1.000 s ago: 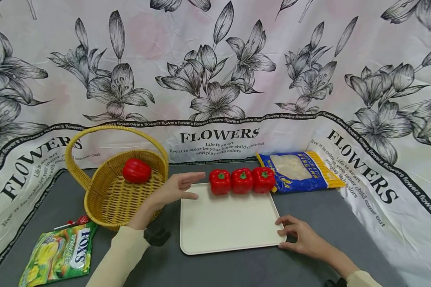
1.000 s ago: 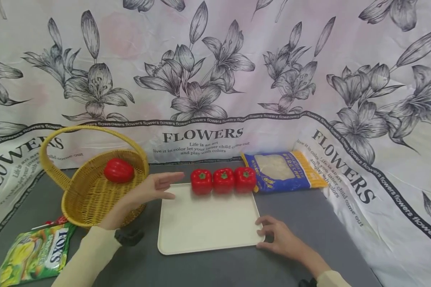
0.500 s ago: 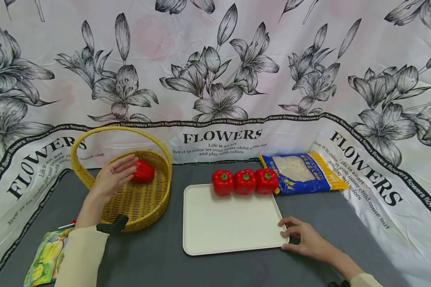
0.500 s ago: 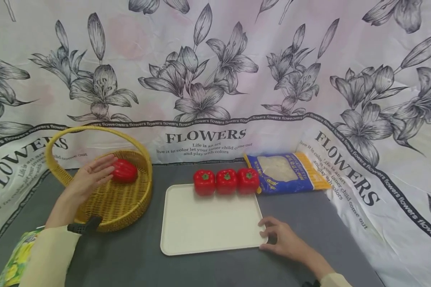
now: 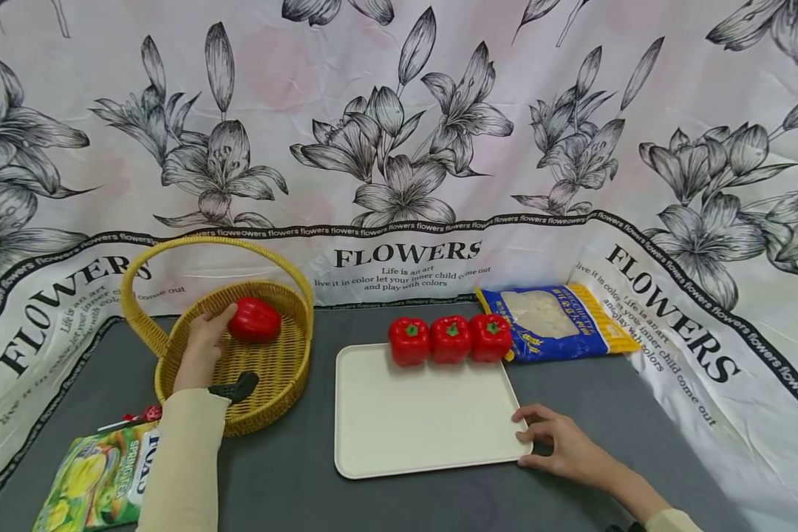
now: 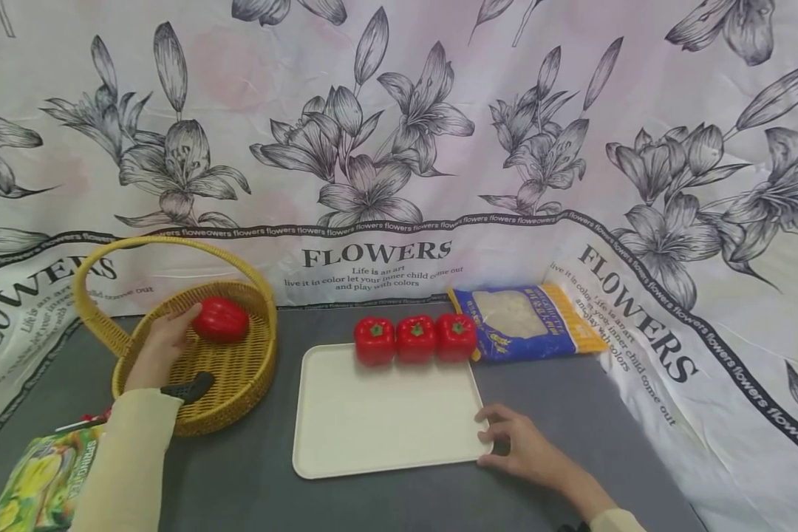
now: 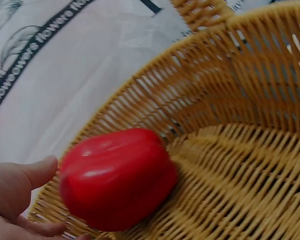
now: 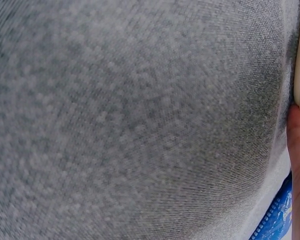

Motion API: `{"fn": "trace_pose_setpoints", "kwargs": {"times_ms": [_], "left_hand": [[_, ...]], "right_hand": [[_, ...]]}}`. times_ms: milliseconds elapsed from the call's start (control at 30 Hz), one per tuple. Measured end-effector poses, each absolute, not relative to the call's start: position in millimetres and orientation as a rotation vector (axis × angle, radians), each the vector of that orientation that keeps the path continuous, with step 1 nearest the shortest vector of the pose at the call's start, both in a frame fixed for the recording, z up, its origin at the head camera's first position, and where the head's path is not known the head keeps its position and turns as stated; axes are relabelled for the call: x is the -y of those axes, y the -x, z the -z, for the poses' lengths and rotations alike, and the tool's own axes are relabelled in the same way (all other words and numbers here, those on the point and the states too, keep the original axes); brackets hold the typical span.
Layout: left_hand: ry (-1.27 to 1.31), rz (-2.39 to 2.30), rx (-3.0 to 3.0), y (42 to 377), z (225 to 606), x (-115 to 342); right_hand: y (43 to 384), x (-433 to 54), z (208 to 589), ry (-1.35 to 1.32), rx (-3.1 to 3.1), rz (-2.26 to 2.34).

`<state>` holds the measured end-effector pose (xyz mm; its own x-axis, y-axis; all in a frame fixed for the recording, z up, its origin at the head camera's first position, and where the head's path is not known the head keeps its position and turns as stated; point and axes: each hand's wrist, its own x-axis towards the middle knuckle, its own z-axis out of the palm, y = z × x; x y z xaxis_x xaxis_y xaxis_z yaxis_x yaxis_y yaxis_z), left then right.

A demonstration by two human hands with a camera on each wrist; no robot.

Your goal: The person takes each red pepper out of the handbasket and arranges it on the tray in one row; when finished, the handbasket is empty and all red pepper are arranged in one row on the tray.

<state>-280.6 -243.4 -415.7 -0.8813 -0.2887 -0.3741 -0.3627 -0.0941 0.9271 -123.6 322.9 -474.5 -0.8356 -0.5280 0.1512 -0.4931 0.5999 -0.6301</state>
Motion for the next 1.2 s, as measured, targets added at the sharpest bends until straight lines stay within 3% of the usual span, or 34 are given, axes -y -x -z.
{"fn": "trace_pose_setpoints", "kwargs": {"times_ms": [133, 233, 367, 533, 800, 1200], "left_hand": [[0.639, -2.343, -1.919, 317, 475, 272], [0.563, -2.339, -1.906, 327, 487, 278], [0.498, -2.054, -2.141, 302, 441, 247], [0.072, -1.876, -2.19, 277, 401, 223], [-0.346, -1.593, -2.315, 269, 398, 222], [-0.443, -1.535, -2.445, 252, 389, 233]], "right_hand": [[124, -321, 474, 0.867, -2.756, 1.064], [125, -321, 473, 0.854, -2.753, 1.061], [124, -320, 471, 0.846, -2.759, 1.06], [124, -320, 469, 0.829, -2.754, 1.055], [124, -322, 470, 0.823, -2.749, 1.065], [123, -324, 476, 0.877, -2.743, 1.104]]}}
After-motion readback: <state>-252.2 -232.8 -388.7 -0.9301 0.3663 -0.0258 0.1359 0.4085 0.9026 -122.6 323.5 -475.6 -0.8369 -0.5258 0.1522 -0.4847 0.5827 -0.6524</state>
